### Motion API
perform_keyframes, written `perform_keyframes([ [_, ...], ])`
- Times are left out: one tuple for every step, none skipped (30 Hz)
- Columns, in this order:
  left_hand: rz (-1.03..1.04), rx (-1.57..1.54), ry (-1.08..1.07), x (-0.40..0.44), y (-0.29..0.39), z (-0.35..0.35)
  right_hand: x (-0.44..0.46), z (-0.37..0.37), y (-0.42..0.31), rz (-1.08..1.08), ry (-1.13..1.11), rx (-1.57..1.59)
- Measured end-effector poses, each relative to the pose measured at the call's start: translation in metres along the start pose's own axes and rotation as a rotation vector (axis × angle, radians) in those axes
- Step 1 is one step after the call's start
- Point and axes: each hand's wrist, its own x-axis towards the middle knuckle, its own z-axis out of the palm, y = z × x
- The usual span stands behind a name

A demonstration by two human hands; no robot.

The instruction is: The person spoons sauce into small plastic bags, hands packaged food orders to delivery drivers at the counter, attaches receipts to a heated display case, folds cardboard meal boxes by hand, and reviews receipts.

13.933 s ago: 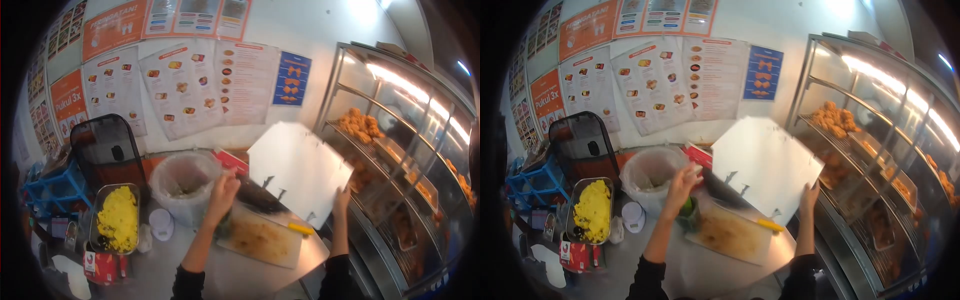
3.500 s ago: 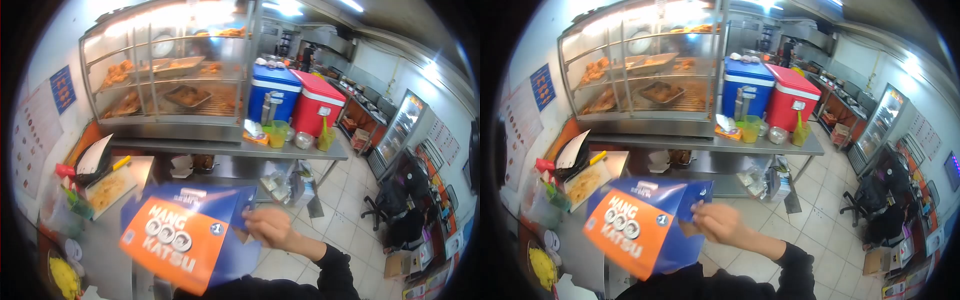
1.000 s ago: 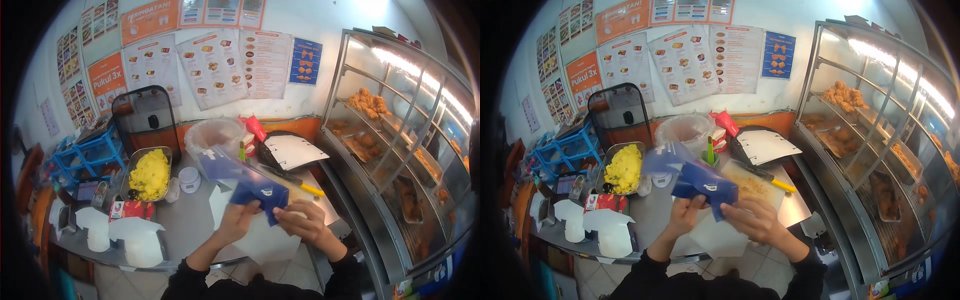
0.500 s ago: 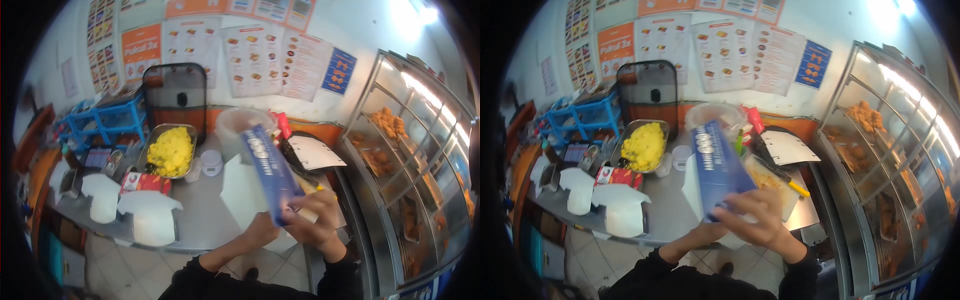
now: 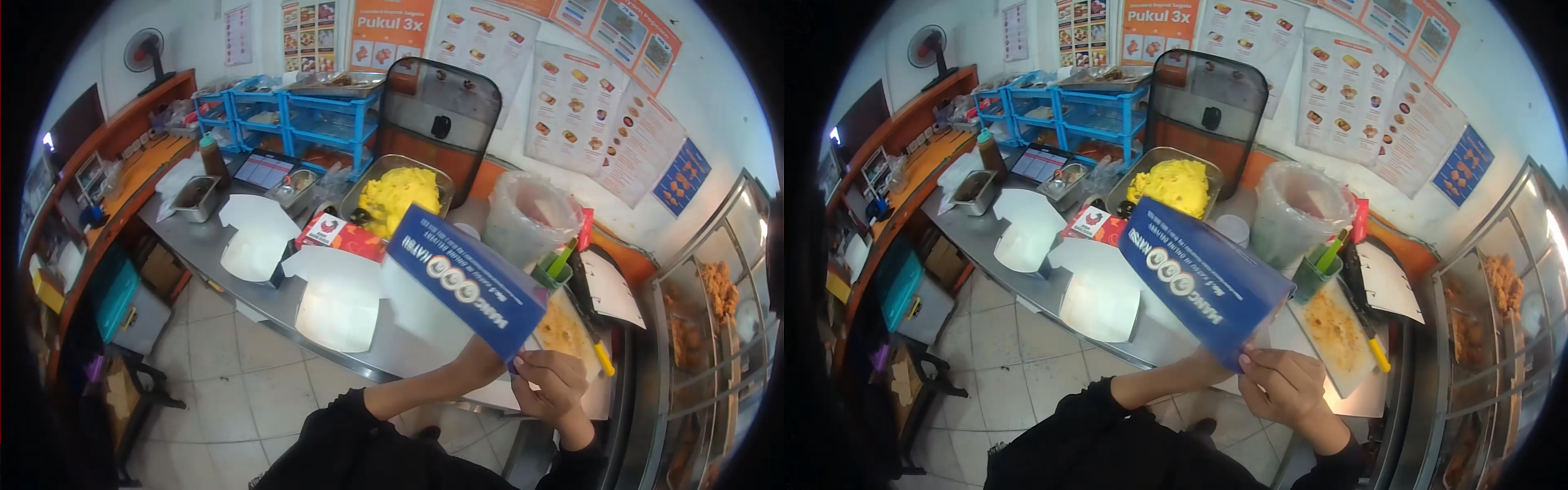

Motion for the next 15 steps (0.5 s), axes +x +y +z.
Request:
perform_keyframes([
  [0.123,-0.012,0.09,-0.002,0.0,-0.004,-0.008,0.006,0.004,0.037,0.022,0.037],
  [0.121,-0.006,0.087,0.001,-0.007,0.001,-0.01,0.011,0.012,0.038,0.027,0.041],
  [0.135,-0.049,0.139,0.005,-0.016,0.01,-0.012,0.016,0.019,0.022,0.073,-0.147],
  [0.148,-0.093,0.188,0.007,-0.025,0.018,-0.016,0.02,0.027,0.01,0.118,-0.336],
  [0.148,-0.091,0.178,0.01,-0.024,0.02,-0.021,0.021,0.038,0.016,0.131,-0.324],
  [0.137,-0.04,0.15,0.014,-0.024,0.022,-0.025,0.02,0.042,0.02,0.138,-0.327],
  [0.126,0.017,0.128,0.019,-0.022,0.022,-0.029,0.018,0.047,0.169,0.173,-0.134],
  [0.129,0.033,0.13,0.024,-0.019,0.019,-0.032,0.017,0.053,0.309,0.207,0.068],
  [0.196,0.016,-0.046,0.028,-0.015,0.014,-0.034,0.021,0.06,0.299,0.219,0.079],
  [0.26,-0.01,-0.229,0.032,-0.014,0.01,-0.039,0.026,0.068,0.308,0.384,0.237],
  [0.147,-0.12,-0.447,0.031,-0.023,0.004,-0.05,0.027,0.078,0.322,0.545,0.381],
  [-0.07,-0.572,-0.197,0.024,-0.035,0.02,-0.067,0.027,0.096,0.268,0.438,0.153],
  [-0.309,-1.011,0.054,0.022,-0.043,0.04,-0.087,0.027,0.117,0.223,0.328,-0.082],
  [-0.437,-0.861,0.231,0.037,-0.039,0.052,-0.099,0.031,0.125,0.31,0.24,0.062],
  [-0.552,-0.696,0.403,0.053,-0.036,0.062,-0.107,0.03,0.132,0.416,0.104,0.255],
])
